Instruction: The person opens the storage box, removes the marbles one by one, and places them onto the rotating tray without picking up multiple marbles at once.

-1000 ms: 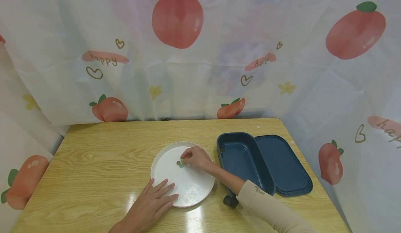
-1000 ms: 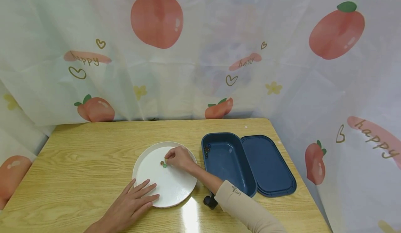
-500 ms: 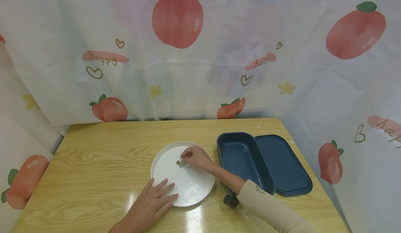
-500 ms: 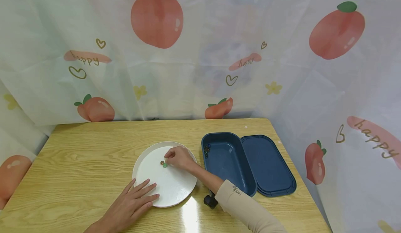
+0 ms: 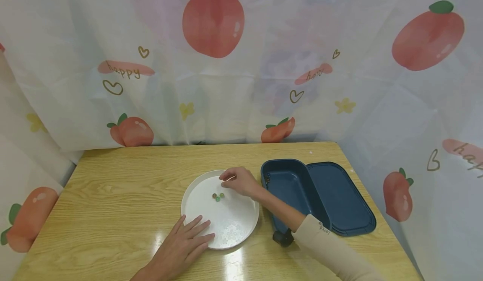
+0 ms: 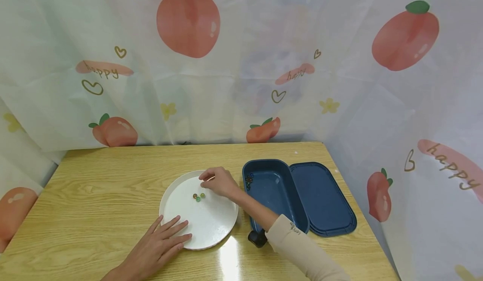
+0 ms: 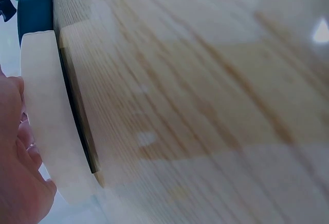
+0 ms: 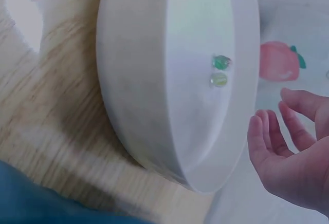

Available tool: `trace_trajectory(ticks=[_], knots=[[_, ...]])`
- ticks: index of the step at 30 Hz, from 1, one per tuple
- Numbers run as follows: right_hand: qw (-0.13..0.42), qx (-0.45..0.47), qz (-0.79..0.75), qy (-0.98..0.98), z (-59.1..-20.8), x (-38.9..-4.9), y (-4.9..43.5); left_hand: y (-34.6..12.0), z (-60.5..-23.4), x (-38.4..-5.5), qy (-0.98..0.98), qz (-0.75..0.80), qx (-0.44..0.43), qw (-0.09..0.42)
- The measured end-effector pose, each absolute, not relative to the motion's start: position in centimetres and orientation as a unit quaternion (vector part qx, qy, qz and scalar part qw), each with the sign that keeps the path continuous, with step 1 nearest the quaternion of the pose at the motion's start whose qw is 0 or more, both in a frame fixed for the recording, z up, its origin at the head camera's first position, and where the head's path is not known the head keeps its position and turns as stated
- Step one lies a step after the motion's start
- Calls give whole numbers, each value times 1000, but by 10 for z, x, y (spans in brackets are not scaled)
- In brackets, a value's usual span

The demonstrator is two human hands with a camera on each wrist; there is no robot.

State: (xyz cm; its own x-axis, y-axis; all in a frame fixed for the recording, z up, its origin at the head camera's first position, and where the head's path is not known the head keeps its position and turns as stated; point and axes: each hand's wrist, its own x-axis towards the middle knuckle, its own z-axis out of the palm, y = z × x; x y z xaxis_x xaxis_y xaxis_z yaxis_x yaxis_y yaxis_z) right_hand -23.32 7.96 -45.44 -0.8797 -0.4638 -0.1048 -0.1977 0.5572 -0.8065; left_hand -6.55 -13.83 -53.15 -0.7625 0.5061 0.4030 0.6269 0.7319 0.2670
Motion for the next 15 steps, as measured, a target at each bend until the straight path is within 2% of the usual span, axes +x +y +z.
trace_trajectory(ticks=[15], knots=[[153, -160, -501, 837, -424, -235, 125, -138, -531, -65, -918, -198, -307, 154]])
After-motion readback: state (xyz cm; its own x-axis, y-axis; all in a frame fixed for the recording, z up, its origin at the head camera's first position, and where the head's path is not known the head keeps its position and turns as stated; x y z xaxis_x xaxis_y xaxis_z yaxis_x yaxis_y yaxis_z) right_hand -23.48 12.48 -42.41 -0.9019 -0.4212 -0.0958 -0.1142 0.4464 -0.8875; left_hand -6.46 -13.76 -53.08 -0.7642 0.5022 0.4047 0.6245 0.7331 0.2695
